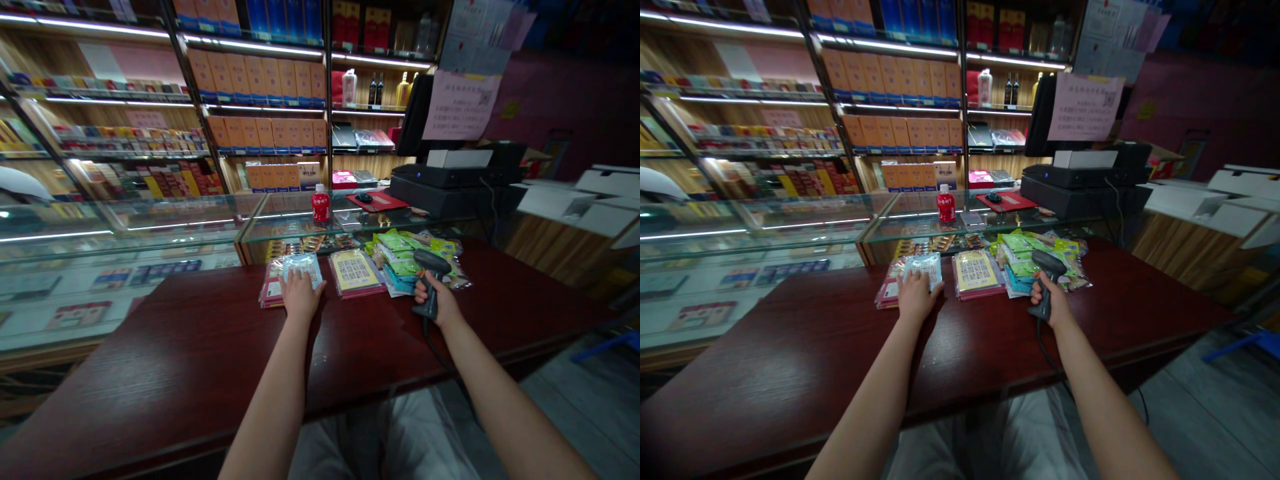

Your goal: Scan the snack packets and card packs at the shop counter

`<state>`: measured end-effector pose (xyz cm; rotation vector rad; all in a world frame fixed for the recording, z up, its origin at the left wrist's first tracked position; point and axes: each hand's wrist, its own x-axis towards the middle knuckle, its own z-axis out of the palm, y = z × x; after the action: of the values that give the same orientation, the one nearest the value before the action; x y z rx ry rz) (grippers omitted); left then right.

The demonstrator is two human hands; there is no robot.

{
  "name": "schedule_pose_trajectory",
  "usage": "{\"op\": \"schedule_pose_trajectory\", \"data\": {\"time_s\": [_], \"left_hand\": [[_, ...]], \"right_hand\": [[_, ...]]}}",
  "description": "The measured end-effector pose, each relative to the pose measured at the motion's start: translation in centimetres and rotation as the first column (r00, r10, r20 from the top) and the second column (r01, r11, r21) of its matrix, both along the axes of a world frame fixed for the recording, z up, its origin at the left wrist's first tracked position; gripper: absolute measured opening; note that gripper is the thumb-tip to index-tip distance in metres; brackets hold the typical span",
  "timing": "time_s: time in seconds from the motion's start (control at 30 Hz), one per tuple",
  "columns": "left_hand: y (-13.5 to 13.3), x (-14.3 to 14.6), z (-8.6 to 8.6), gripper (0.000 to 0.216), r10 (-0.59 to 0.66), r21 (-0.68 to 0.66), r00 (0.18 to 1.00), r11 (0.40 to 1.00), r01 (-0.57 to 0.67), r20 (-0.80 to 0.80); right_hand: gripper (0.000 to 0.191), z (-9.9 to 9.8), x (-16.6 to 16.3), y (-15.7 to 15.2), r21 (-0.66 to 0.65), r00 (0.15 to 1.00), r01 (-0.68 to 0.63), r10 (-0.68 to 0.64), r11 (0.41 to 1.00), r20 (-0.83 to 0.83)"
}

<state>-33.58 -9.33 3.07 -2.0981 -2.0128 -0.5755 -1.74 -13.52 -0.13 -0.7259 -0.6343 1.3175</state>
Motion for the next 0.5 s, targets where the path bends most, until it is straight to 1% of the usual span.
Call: {"op": "schedule_pose_trajectory", "data": {"time_s": [0.07,0.13,0.23,0.37,0.5], "left_hand": [[-0.03,0.52,0.06,0.052,-0.076,-0.012,0.997,0.997,0.076,0.005],[-0.09,0.97,0.15,0.045,-0.112,-0.041,0.994,0.993,0.112,0.018],[-0.16,1.20,0.30,0.035,-0.089,-0.068,0.995,0.994,0.091,0.042],[-0.26,0.76,0.43,0.034,-0.036,-0.052,0.998,0.998,0.038,0.053],[-0.44,0.28,0.50,0.033,-0.012,-0.027,0.999,1.000,0.013,0.032]], "right_hand": [[0.035,0.03,-0.01,-0.01,-0.002,1.000,0.002,-0.002,1.000,-0.001],[0.035,0.05,0.01,-0.02,-0.003,1.000,0.005,-0.005,1.000,-0.003],[0.034,0.08,0.04,-0.03,-0.004,1.000,0.009,-0.009,1.000,-0.006],[0.034,0.10,0.02,-0.03,-0.003,1.000,0.010,-0.010,1.000,-0.009],[0.035,0.18,0.00,-0.06,-0.004,1.000,0.002,-0.002,1.000,-0.008]]}}
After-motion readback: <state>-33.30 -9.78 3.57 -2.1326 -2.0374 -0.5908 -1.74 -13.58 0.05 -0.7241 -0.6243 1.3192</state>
